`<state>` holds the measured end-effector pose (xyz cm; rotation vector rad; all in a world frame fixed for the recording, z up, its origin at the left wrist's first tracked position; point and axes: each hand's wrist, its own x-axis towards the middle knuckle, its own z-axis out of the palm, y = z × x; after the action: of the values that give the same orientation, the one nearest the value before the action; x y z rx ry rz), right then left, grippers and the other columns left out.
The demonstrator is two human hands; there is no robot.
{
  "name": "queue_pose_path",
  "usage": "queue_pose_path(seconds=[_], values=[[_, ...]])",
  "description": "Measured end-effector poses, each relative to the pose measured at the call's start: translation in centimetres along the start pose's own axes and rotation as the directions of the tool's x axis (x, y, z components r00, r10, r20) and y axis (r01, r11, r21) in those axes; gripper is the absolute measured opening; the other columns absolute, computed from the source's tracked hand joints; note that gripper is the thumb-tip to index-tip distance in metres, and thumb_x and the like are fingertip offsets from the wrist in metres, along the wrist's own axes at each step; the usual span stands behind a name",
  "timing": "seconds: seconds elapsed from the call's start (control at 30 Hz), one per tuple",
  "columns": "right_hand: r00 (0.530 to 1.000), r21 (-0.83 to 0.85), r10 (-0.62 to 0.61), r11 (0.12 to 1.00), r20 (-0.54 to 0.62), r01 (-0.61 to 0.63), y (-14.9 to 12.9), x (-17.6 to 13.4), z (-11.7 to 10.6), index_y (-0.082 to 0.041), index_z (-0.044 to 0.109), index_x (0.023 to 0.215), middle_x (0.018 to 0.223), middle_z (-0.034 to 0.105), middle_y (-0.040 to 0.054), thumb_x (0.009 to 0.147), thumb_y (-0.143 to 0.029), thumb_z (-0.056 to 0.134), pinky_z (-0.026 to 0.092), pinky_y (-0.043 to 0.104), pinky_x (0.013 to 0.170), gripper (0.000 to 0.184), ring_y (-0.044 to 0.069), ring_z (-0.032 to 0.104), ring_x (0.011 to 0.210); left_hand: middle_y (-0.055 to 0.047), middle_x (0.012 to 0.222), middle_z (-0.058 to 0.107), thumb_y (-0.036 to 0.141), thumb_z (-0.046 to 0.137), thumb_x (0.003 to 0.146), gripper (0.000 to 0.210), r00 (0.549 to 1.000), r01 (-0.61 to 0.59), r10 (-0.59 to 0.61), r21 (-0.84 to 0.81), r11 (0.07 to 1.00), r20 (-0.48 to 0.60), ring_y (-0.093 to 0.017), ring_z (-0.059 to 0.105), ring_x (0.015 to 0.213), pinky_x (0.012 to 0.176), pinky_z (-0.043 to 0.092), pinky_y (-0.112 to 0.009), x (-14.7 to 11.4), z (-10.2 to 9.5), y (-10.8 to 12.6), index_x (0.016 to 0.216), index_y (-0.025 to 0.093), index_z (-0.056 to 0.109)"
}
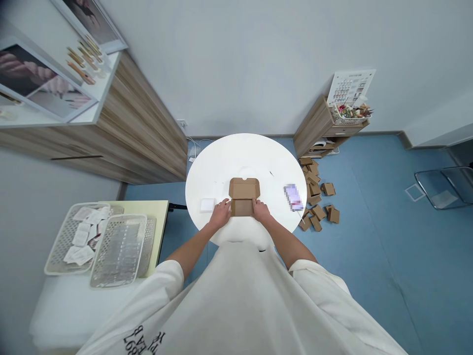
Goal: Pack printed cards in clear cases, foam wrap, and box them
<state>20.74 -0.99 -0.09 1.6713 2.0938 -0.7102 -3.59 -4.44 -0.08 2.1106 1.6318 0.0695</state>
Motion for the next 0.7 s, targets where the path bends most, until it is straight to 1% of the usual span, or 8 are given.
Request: queue_pose_path(seconds=[0.07, 0.1, 0.17, 0.27, 0.33, 0.43, 0.57, 0.7], values=[[1.0, 0.003, 0.003, 1.0, 0.001, -0.003, -0.1, 0.0, -0.1, -0.019, 0.018, 0.155, 0.13, 0.052, 0.0199, 0.084, -0.034, 0.073, 0.043, 0.037, 0.089, 0.091, 0.033, 0.055, 0.114, -0.015, 0.146, 0.044, 0.025, 0.043, 0.097, 0.044, 0.983, 0.154, -0.159, -0.059, 0.986, -0.091, -0.03, 0.048, 0.128, 0.107, 0.037, -0.044, -0.7, -0.8, -1.9, 0.14, 0.023, 0.042], [1.0, 0.005, 0.004, 1.0, 0.0, -0.004, -0.1, 0.0, -0.1, -0.019, 0.018, 0.155, 0.13, 0.052, 0.0198, 0.084, -0.034, 0.073, 0.043, 0.038, 0.089, 0.091, 0.033, 0.055, 0.114, -0.016, 0.144, 0.046, 0.027, 0.041, 0.097, 0.042, 0.957, 0.246, -0.257, -0.091, 0.965, -0.137, -0.031, 0.047, 0.129, 0.106, 0.038, -0.045, -0.9, -1.2, -3.0, 0.14, 0.022, 0.042], [1.0, 0.007, 0.007, 1.0, 0.0, -0.007, -0.1, 0.0, 0.0, -0.019, 0.018, 0.155, 0.13, 0.052, 0.0198, 0.084, -0.034, 0.072, 0.044, 0.038, 0.089, 0.091, 0.033, 0.055, 0.114, -0.017, 0.141, 0.047, 0.033, 0.042, 0.098, 0.043, 0.867, 0.431, -0.458, -0.166, 0.887, -0.197, -0.033, 0.047, 0.13, 0.105, 0.039, -0.048, -1.1, -1.7, -5.2, 0.138, 0.02, 0.041], [1.0, 0.0, 0.01, 1.0, 0.004, -0.01, -0.2, 0.0, 0.0, -0.019, 0.019, 0.155, 0.13, 0.052, 0.0197, 0.084, -0.034, 0.072, 0.044, 0.038, 0.088, 0.09, 0.033, 0.055, 0.114, -0.02, 0.137, 0.049, 0.041, 0.051, 0.093, 0.048, 0.719, 0.639, -0.683, -0.266, 0.722, -0.129, -0.037, 0.049, 0.128, 0.101, 0.042, -0.05, -0.9, -1.7, -7.8, 0.134, 0.018, 0.041], [1.0, 0.003, 0.014, 1.0, 0.004, -0.014, -0.2, 0.0, 0.0, -0.02, 0.019, 0.155, 0.129, 0.052, 0.0193, 0.084, -0.034, 0.073, 0.044, 0.038, 0.088, 0.09, 0.033, 0.055, 0.113, -0.02, 0.135, 0.05, 0.044, 0.058, 0.089, 0.052, 0.668, 0.704, -0.744, -0.316, 0.636, -0.01, -0.038, 0.052, 0.125, 0.098, 0.044, -0.05, -0.7, -1.2, -8.8, 0.132, 0.019, 0.042], [1.0, 0.013, 0.021, 1.0, 0.002, -0.021, -0.2, -0.1, 0.0, -0.021, 0.018, 0.155, 0.129, 0.052, 0.0186, 0.083, -0.033, 0.073, 0.043, 0.037, 0.088, 0.091, 0.032, 0.055, 0.114, -0.019, 0.135, 0.051, 0.044, 0.065, 0.084, 0.055, 0.632, 0.745, -0.769, -0.348, 0.569, 0.096, -0.037, 0.055, 0.123, 0.096, 0.046, -0.047, -0.4, -0.5, -9.2, 0.128, 0.02, 0.042], [1.0, 0.014, 0.028, 1.0, 0.0, -0.028, -0.3, -0.2, 0.1, -0.022, 0.015, 0.155, 0.13, 0.051, 0.0187, 0.084, -0.034, 0.072, 0.044, 0.037, 0.088, 0.092, 0.032, 0.055, 0.114, -0.018, 0.133, 0.053, 0.044, 0.072, 0.078, 0.057, 0.587, 0.779, -0.804, -0.337, 0.529, 0.095, -0.036, 0.057, 0.122, 0.097, 0.045, -0.047, 0.0, -0.1, -9.2, 0.122, 0.022, 0.043], [0.999, 0.022, 0.032, 0.999, -0.008, -0.032, -0.4, -0.2, 0.2, -0.022, 0.014, 0.155, 0.129, 0.051, 0.0193, 0.084, -0.032, 0.072, 0.044, 0.038, 0.088, 0.093, 0.033, 0.055, 0.113, -0.014, 0.119, 0.064, 0.041, 0.069, 0.08, 0.047, 0.622, 0.759, -0.773, -0.339, 0.556, 0.125, -0.036, 0.056, 0.123, 0.1, 0.041, -0.048, 0.3, -0.5, -9.0, 0.116, 0.024, 0.045]])
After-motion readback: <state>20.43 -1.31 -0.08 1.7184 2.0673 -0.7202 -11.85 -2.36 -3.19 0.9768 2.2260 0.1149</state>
